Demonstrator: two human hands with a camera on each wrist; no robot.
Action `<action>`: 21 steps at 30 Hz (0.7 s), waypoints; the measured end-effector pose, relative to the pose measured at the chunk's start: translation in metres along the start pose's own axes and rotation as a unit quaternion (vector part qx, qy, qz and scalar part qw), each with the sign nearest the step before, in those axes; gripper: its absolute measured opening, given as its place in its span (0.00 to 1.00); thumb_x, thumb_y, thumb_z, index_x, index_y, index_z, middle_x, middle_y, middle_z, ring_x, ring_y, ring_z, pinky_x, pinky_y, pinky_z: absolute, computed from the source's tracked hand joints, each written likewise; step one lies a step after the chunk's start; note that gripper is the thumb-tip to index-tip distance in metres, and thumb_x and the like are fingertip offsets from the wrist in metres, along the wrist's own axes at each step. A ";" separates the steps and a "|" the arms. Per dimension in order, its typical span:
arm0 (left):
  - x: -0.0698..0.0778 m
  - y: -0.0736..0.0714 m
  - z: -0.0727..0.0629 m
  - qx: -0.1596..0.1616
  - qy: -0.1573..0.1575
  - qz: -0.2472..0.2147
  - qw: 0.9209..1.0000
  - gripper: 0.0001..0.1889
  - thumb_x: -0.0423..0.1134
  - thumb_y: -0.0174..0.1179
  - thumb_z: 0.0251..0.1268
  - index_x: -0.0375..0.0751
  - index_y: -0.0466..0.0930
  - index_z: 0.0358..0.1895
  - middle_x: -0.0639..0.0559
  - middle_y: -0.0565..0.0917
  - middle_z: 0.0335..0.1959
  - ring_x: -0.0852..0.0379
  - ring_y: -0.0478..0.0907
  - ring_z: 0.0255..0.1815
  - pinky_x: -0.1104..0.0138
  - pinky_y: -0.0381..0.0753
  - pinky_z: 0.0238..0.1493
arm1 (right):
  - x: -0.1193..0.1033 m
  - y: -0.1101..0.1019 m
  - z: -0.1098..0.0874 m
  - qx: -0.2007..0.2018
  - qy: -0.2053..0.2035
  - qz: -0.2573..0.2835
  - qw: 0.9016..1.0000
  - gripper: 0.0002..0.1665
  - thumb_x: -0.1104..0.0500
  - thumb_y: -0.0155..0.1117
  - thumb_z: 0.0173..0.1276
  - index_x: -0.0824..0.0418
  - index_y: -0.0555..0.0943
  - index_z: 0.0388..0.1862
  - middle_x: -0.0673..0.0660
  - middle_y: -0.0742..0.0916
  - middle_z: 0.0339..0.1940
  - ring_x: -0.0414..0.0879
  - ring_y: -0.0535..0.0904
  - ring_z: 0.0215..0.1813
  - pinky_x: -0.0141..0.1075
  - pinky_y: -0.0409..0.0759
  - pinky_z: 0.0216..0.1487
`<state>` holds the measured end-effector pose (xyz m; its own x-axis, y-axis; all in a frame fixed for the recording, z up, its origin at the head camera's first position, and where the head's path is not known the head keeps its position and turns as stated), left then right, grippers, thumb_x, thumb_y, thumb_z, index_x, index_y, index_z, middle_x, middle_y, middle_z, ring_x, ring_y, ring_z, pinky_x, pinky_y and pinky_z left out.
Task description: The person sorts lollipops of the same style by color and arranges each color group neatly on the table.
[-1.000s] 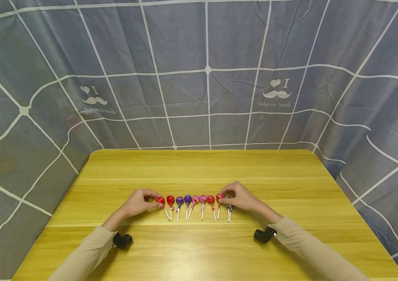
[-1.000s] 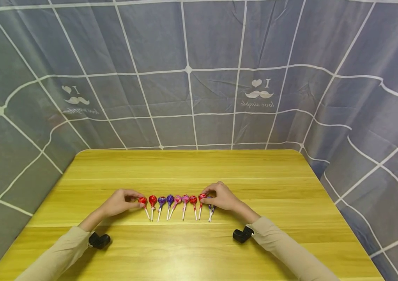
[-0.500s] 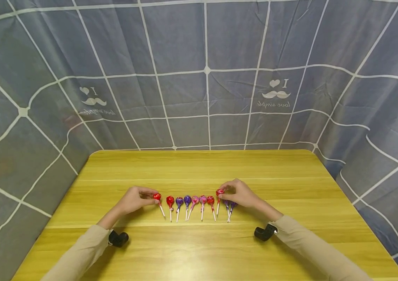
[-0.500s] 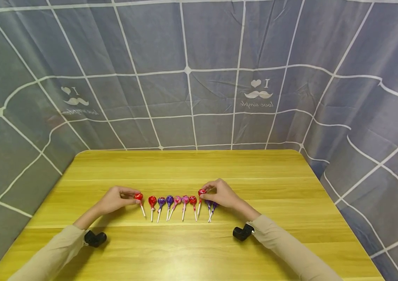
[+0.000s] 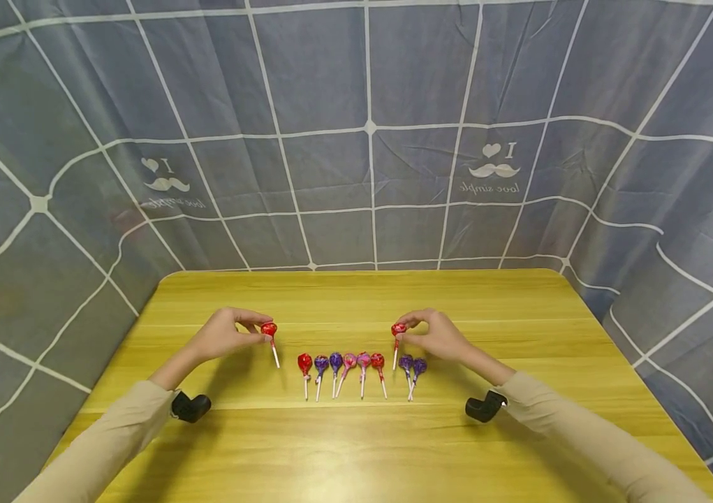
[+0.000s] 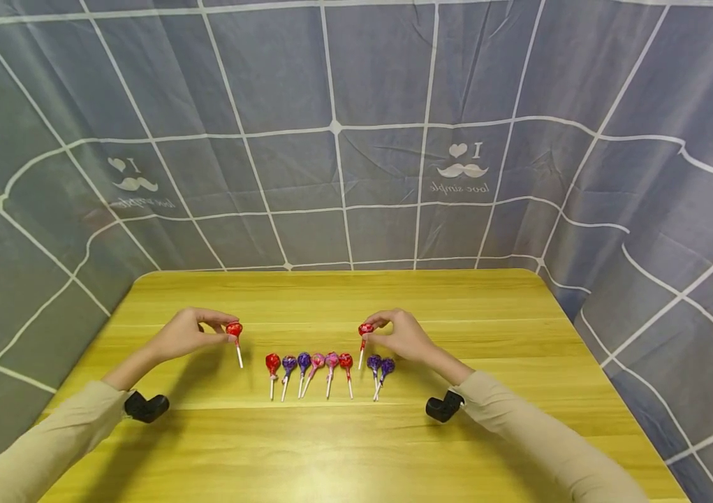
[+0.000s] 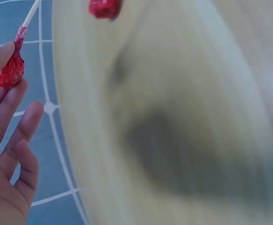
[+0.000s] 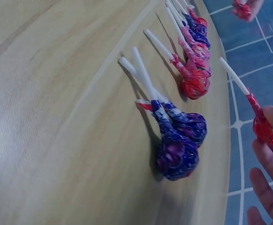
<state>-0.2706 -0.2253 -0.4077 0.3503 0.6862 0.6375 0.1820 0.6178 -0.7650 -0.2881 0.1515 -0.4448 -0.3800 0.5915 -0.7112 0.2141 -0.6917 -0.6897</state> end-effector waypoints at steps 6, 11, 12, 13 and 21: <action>0.011 -0.018 0.000 -0.017 0.019 0.022 0.999 0.19 0.40 0.69 0.55 0.37 0.83 0.51 0.51 0.88 0.37 0.63 0.78 0.34 0.71 0.72 0.28 | -0.006 -0.010 -0.001 0.005 0.000 -0.016 1.000 0.15 0.53 0.68 0.62 0.56 0.85 0.47 0.54 0.87 0.44 0.49 0.80 0.48 0.51 0.75 0.51; 0.014 -0.030 0.002 -0.033 0.025 0.032 0.999 0.19 0.39 0.69 0.55 0.37 0.83 0.50 0.50 0.88 0.36 0.62 0.79 0.34 0.71 0.73 0.29 | -0.005 -0.017 0.001 -0.004 -0.005 -0.025 1.000 0.15 0.52 0.68 0.62 0.55 0.85 0.47 0.53 0.88 0.43 0.48 0.80 0.47 0.43 0.76 0.46; 0.014 -0.032 0.004 -0.033 0.025 0.033 0.999 0.19 0.39 0.69 0.55 0.36 0.83 0.50 0.50 0.88 0.36 0.61 0.79 0.34 0.71 0.74 0.29 | -0.005 -0.018 0.003 -0.004 -0.006 -0.027 1.000 0.16 0.51 0.68 0.62 0.55 0.85 0.47 0.53 0.88 0.42 0.48 0.80 0.46 0.41 0.76 0.45; 0.014 -0.033 0.007 -0.033 0.026 0.035 0.999 0.19 0.39 0.69 0.55 0.36 0.83 0.51 0.49 0.88 0.37 0.60 0.80 0.35 0.71 0.74 0.30 | -0.005 -0.020 0.005 -0.003 -0.006 -0.028 1.000 0.16 0.51 0.68 0.62 0.56 0.85 0.47 0.53 0.88 0.41 0.47 0.80 0.45 0.38 0.75 0.43; 0.011 -0.036 0.030 -0.011 0.027 0.025 0.999 0.20 0.37 0.68 0.56 0.33 0.82 0.52 0.44 0.88 0.37 0.60 0.80 0.34 0.70 0.76 0.30 | -0.009 -0.021 0.033 0.000 -0.007 -0.027 1.000 0.18 0.53 0.69 0.61 0.60 0.85 0.48 0.54 0.88 0.37 0.46 0.80 0.42 0.35 0.73 0.39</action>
Point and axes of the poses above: each hand's wrist, its own z-axis towards the middle knuckle, its own y-axis out of the palm, x = y × z, the point moved 5 cm from there along z, towards the middle knuckle
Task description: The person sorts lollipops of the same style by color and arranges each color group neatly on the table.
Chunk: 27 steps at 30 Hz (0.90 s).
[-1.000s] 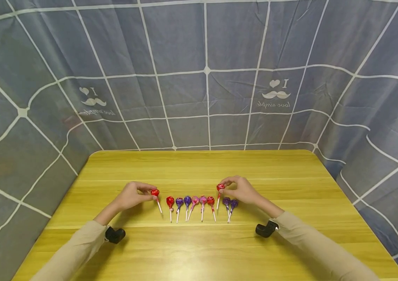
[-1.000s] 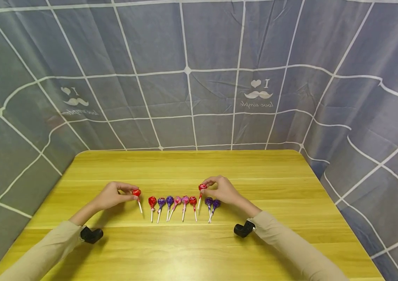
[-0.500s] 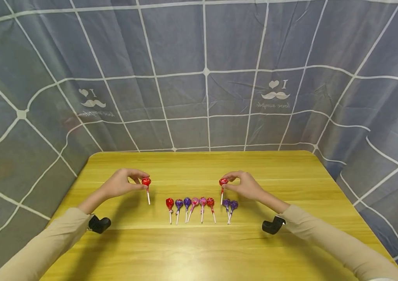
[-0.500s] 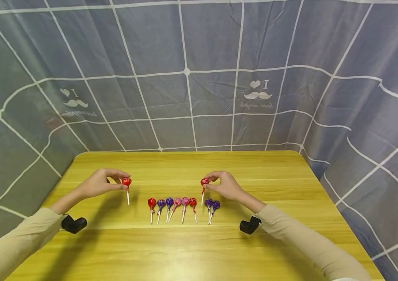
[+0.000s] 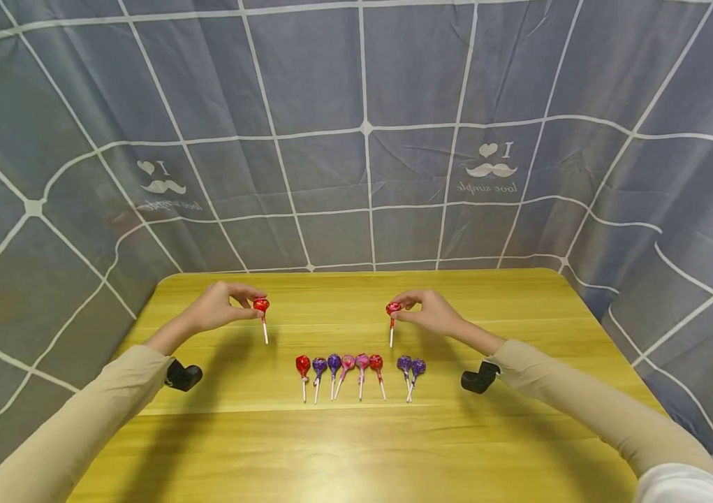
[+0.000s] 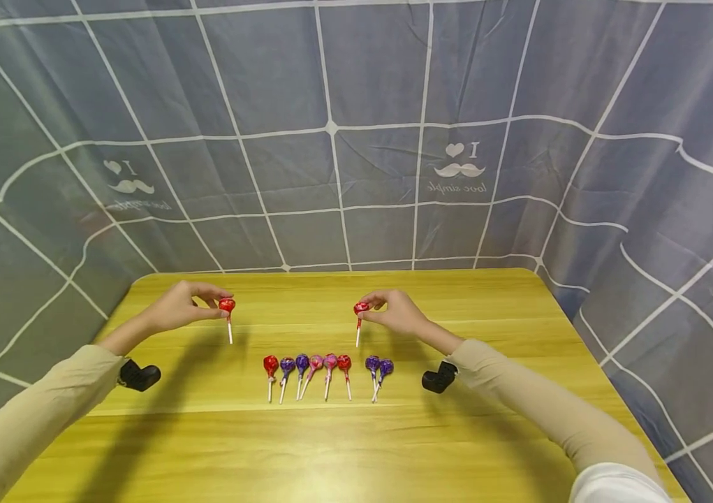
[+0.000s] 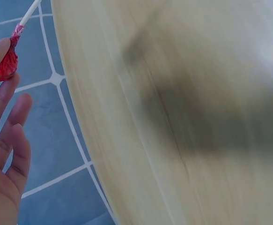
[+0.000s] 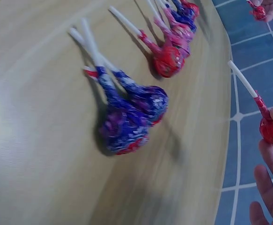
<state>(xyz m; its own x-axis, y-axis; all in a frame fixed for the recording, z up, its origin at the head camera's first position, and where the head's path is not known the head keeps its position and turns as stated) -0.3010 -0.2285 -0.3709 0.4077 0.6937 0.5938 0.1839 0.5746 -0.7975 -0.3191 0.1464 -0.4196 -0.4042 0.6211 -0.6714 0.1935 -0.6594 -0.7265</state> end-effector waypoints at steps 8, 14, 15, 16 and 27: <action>-0.009 0.008 0.025 0.010 -0.035 -0.024 0.999 0.20 0.38 0.66 0.59 0.34 0.81 0.55 0.41 0.86 0.41 0.52 0.80 0.39 0.67 0.76 0.33 | -0.002 0.002 0.034 -0.002 -0.007 0.001 1.000 0.18 0.53 0.68 0.62 0.61 0.85 0.48 0.55 0.88 0.36 0.46 0.80 0.41 0.34 0.73 0.39; -0.015 0.018 0.045 0.024 -0.046 -0.058 0.997 0.22 0.38 0.66 0.60 0.33 0.79 0.57 0.36 0.85 0.47 0.45 0.80 0.43 0.67 0.77 0.37 | -0.006 0.003 0.057 0.008 -0.005 0.004 1.000 0.18 0.53 0.68 0.62 0.60 0.85 0.49 0.56 0.88 0.36 0.48 0.80 0.41 0.33 0.71 0.35; -0.017 0.019 0.048 0.030 -0.050 -0.070 0.996 0.22 0.39 0.66 0.60 0.33 0.79 0.57 0.36 0.84 0.49 0.46 0.80 0.42 0.68 0.77 0.38 | -0.007 0.004 0.060 0.009 -0.006 0.006 1.000 0.18 0.53 0.69 0.62 0.60 0.85 0.49 0.56 0.88 0.36 0.47 0.80 0.41 0.32 0.70 0.35; -0.018 0.021 0.050 0.036 -0.056 -0.084 0.994 0.22 0.39 0.66 0.60 0.33 0.79 0.57 0.36 0.84 0.50 0.47 0.80 0.43 0.68 0.77 0.39 | -0.008 0.005 0.063 0.012 -0.007 0.008 1.000 0.18 0.53 0.69 0.62 0.60 0.85 0.48 0.56 0.89 0.37 0.47 0.81 0.41 0.32 0.70 0.35; -0.035 0.041 0.071 0.086 -0.109 -0.178 0.974 0.23 0.36 0.65 0.61 0.31 0.76 0.60 0.33 0.82 0.53 0.67 0.80 0.36 0.74 0.79 0.41 | -0.004 0.017 0.087 0.022 -0.012 0.064 0.998 0.16 0.55 0.70 0.61 0.61 0.85 0.46 0.57 0.89 0.36 0.45 0.81 0.37 0.31 0.72 0.35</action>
Point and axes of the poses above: each hand's wrist, its own z-axis towards the middle knuckle, its own y-axis out of the palm, x = y × z, the point moved 5 cm from there along z, towards the middle knuckle
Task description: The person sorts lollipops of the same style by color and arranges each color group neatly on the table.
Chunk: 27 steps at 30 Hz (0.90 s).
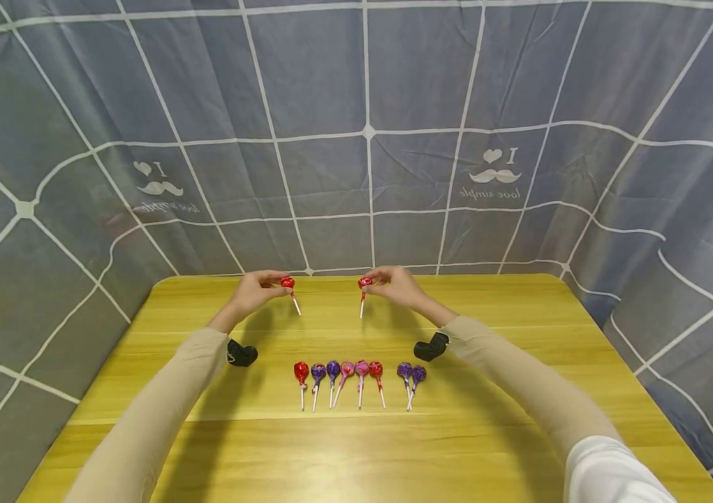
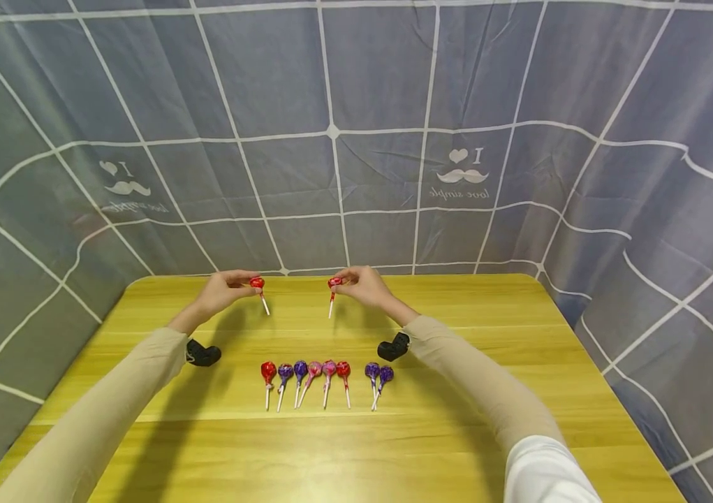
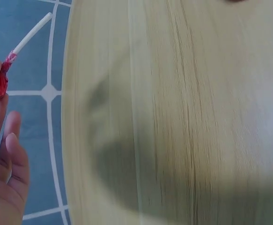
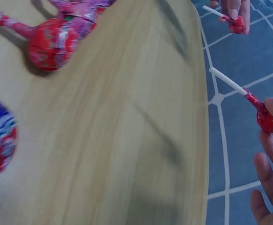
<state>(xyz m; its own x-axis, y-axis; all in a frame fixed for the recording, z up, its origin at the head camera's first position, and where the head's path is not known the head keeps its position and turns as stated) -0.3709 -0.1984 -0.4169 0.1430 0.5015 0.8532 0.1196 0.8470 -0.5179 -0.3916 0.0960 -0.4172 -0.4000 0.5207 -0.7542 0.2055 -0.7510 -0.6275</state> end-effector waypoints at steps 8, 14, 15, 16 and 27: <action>0.003 0.021 0.018 0.025 -0.029 -0.004 0.999 0.22 0.39 0.66 0.61 0.32 0.79 0.57 0.35 0.83 0.52 0.45 0.81 0.51 0.74 0.78 0.43 | 0.001 0.006 0.015 0.009 0.005 0.024 1.000 0.17 0.57 0.69 0.60 0.63 0.85 0.47 0.58 0.89 0.36 0.43 0.79 0.34 0.30 0.71 0.33; 0.000 0.035 0.025 0.040 -0.052 -0.032 0.997 0.22 0.37 0.66 0.60 0.31 0.79 0.56 0.35 0.83 0.51 0.47 0.81 0.51 0.56 0.79 0.53 | 0.005 0.014 0.027 0.013 0.039 0.029 0.999 0.19 0.60 0.70 0.61 0.67 0.83 0.49 0.63 0.88 0.40 0.46 0.82 0.39 0.27 0.72 0.37; 0.001 0.037 0.026 0.042 -0.049 -0.034 0.997 0.22 0.36 0.66 0.60 0.30 0.79 0.56 0.35 0.83 0.51 0.48 0.82 0.50 0.54 0.78 0.54 | 0.005 0.015 0.028 0.015 0.041 0.029 0.999 0.19 0.60 0.70 0.61 0.67 0.83 0.49 0.63 0.88 0.40 0.45 0.82 0.38 0.26 0.72 0.36; 0.001 0.039 0.027 0.040 -0.045 -0.036 0.998 0.22 0.35 0.66 0.60 0.30 0.79 0.56 0.34 0.82 0.51 0.48 0.82 0.49 0.53 0.78 0.54 | 0.006 0.016 0.030 0.015 0.044 0.028 0.999 0.18 0.60 0.70 0.60 0.67 0.84 0.49 0.63 0.88 0.40 0.45 0.82 0.38 0.26 0.71 0.36; 0.005 0.058 0.042 0.046 -0.041 -0.003 0.998 0.21 0.35 0.66 0.60 0.32 0.79 0.57 0.35 0.82 0.54 0.43 0.81 0.47 0.75 0.73 0.35 | 0.020 0.027 0.044 0.019 0.063 0.035 0.997 0.18 0.60 0.70 0.60 0.66 0.84 0.48 0.63 0.89 0.40 0.49 0.84 0.41 0.27 0.73 0.38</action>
Point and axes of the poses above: each hand's wrist, its own z-axis towards the middle knuckle, its own y-axis out of the palm, x = y × z, the point moved 5 cm from there along z, towards the middle knuckle
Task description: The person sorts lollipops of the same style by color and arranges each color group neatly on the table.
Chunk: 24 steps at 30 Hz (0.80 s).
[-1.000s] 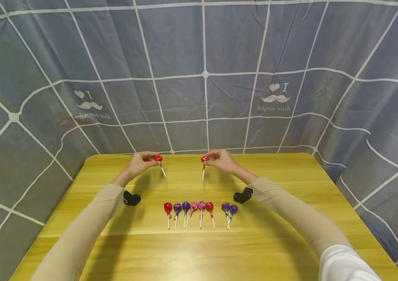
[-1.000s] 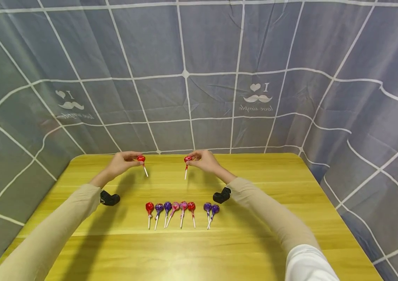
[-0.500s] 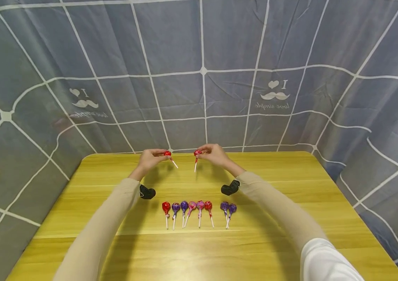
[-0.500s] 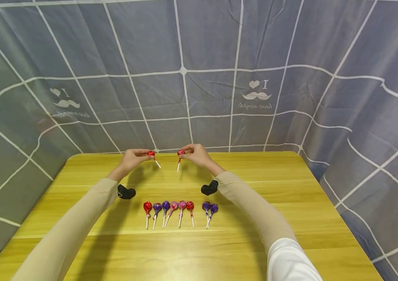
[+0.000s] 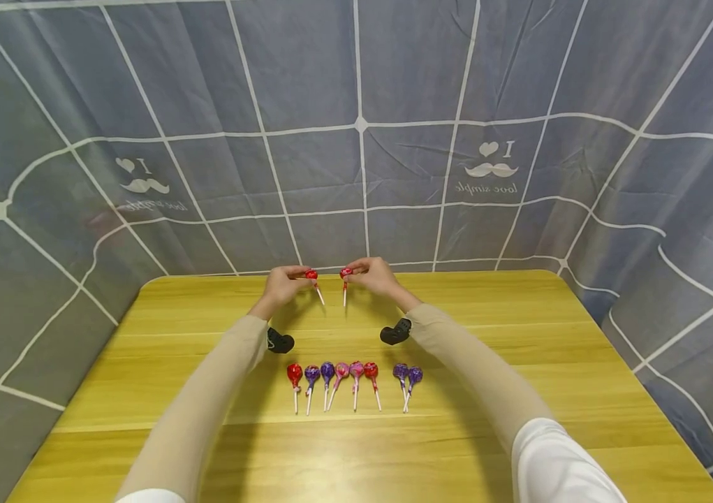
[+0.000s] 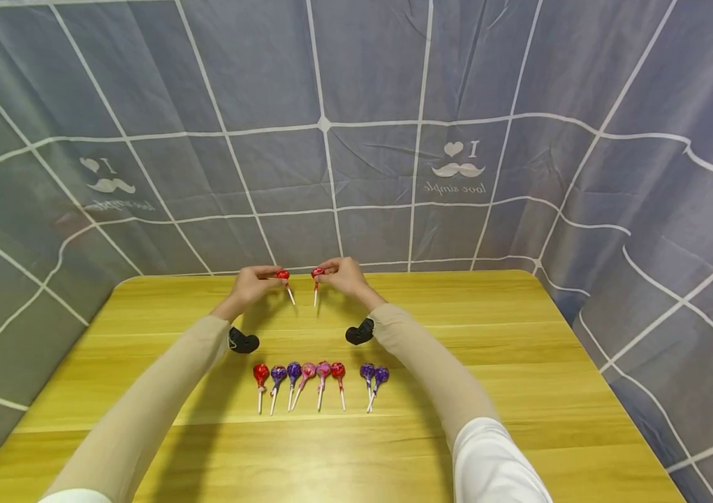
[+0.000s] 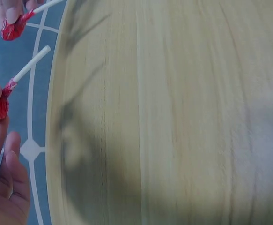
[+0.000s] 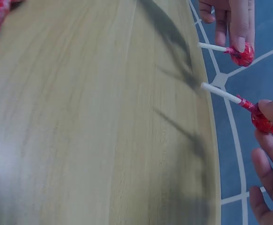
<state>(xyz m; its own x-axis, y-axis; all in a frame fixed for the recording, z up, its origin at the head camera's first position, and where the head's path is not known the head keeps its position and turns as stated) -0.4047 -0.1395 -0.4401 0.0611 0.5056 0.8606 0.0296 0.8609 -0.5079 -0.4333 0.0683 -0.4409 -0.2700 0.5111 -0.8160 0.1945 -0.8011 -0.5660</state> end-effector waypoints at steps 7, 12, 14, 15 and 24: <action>-0.004 0.009 0.011 -0.005 0.008 -0.001 1.000 0.21 0.33 0.66 0.59 0.30 0.79 0.56 0.34 0.82 0.52 0.35 0.82 0.46 0.74 0.75 0.32 | 0.004 0.007 0.011 0.007 0.014 0.001 1.000 0.17 0.62 0.70 0.60 0.67 0.84 0.48 0.63 0.89 0.42 0.50 0.85 0.43 0.26 0.74 0.37; -0.005 0.013 0.017 -0.008 0.000 0.000 1.000 0.21 0.34 0.65 0.61 0.30 0.78 0.57 0.34 0.82 0.53 0.37 0.82 0.45 0.74 0.75 0.32 | 0.005 0.012 0.019 0.012 0.021 -0.003 1.000 0.17 0.60 0.70 0.61 0.66 0.84 0.48 0.62 0.89 0.43 0.51 0.86 0.45 0.27 0.76 0.39; -0.006 0.014 0.019 -0.006 -0.003 -0.002 1.000 0.21 0.34 0.65 0.61 0.31 0.78 0.57 0.34 0.82 0.53 0.36 0.83 0.44 0.71 0.77 0.32 | 0.006 0.016 0.021 0.009 0.023 -0.002 1.000 0.17 0.60 0.70 0.61 0.66 0.84 0.48 0.62 0.89 0.43 0.51 0.86 0.45 0.28 0.77 0.39; -0.006 0.015 0.020 -0.005 -0.002 -0.005 1.000 0.21 0.33 0.64 0.61 0.30 0.78 0.57 0.34 0.82 0.53 0.36 0.83 0.44 0.70 0.78 0.32 | 0.006 0.017 0.023 0.008 0.024 -0.004 1.000 0.17 0.60 0.69 0.61 0.66 0.84 0.49 0.62 0.89 0.43 0.51 0.86 0.45 0.28 0.77 0.39; -0.006 0.019 0.030 -0.007 0.012 0.010 1.000 0.19 0.30 0.63 0.61 0.26 0.78 0.56 0.32 0.82 0.52 0.36 0.82 0.42 0.75 0.74 0.26 | 0.007 0.023 0.028 0.013 0.059 -0.024 0.998 0.17 0.58 0.69 0.61 0.63 0.85 0.48 0.60 0.89 0.44 0.50 0.85 0.45 0.27 0.73 0.38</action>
<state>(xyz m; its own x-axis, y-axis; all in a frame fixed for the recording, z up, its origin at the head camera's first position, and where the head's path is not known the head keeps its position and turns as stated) -0.4343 -0.1244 -0.4538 0.0856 0.5210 0.8492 0.0414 0.8498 -0.5255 -0.4567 0.0447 -0.4562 -0.1645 0.5808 -0.7973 0.1600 -0.7819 -0.6026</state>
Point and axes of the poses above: each hand's wrist, its own z-axis towards the middle knuckle, its own y-axis out of the palm, x = y × z, the point moved 5 cm from there along z, towards the middle knuckle
